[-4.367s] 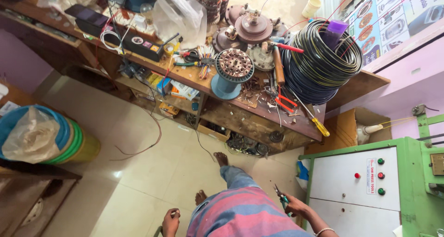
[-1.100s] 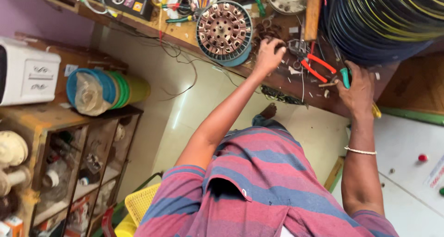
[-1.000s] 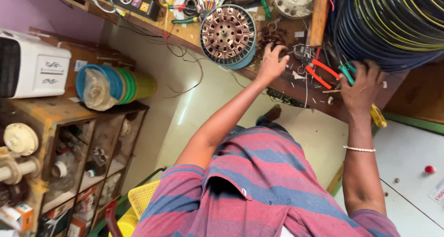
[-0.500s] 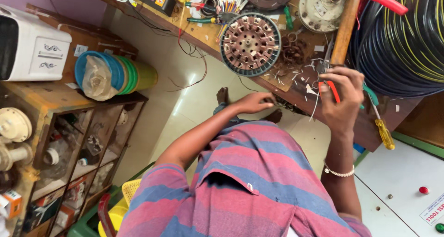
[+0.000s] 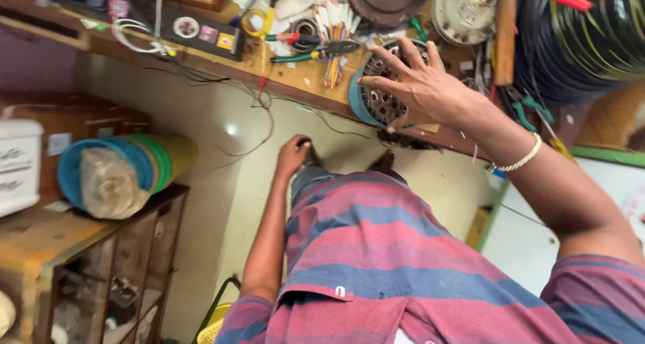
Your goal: The person works on a motor stator at a cluttered workbench, using pliers to trim and adjust copper windings and commutator segments. They rotate the stator to access different areas and repeatedly use the pliers to snip and bend wires.
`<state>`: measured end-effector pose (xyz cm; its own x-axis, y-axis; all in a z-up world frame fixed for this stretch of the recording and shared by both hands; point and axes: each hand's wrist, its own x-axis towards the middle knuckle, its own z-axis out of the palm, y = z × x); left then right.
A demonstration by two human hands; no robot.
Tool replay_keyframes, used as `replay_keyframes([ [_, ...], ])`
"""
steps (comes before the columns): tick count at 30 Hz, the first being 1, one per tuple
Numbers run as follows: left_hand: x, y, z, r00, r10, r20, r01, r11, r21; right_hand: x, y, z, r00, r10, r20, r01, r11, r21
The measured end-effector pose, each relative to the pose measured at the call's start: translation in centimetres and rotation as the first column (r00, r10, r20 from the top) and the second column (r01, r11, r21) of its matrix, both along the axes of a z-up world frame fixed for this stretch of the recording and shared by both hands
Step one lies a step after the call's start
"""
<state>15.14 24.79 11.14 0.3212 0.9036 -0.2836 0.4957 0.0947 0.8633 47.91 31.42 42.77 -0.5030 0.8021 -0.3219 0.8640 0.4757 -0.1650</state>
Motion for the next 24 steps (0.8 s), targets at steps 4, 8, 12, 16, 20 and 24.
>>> replay_keyframes([
  [4,-3.1,0.6,-1.0,0.995,-0.001,-0.104,-0.010,0.995,-0.104,0.2,0.4,-0.4,0.999,-0.029,-0.021,0.028,0.999,-0.043],
  [8,-4.0,2.0,0.6,0.991,-0.031,-0.131,0.017,0.994,-0.108,1.4,-1.1,0.5,0.962,-0.165,-0.220,0.171,0.985,0.010],
  [12,-2.8,4.4,5.5,0.999,0.023,0.023,-0.022,0.998,-0.060,4.3,-3.6,2.8,0.782,-0.270,-0.561,0.357,0.933,0.049],
  [16,0.7,6.1,12.3,0.970,0.135,0.200,-0.103,0.982,-0.161,4.8,-4.1,-0.1,0.458,-0.128,-0.880,0.458,0.882,0.110],
  [20,4.5,6.2,19.2,0.966,0.037,0.255,-0.020,0.997,-0.071,3.0,-3.8,-5.6,0.253,-0.060,-0.966,0.502,0.862,0.077],
  [24,7.9,5.8,23.9,0.920,-0.081,0.385,0.067,0.996,0.051,2.2,-3.8,-7.6,0.470,-0.057,-0.881,0.491,0.846,0.208],
])
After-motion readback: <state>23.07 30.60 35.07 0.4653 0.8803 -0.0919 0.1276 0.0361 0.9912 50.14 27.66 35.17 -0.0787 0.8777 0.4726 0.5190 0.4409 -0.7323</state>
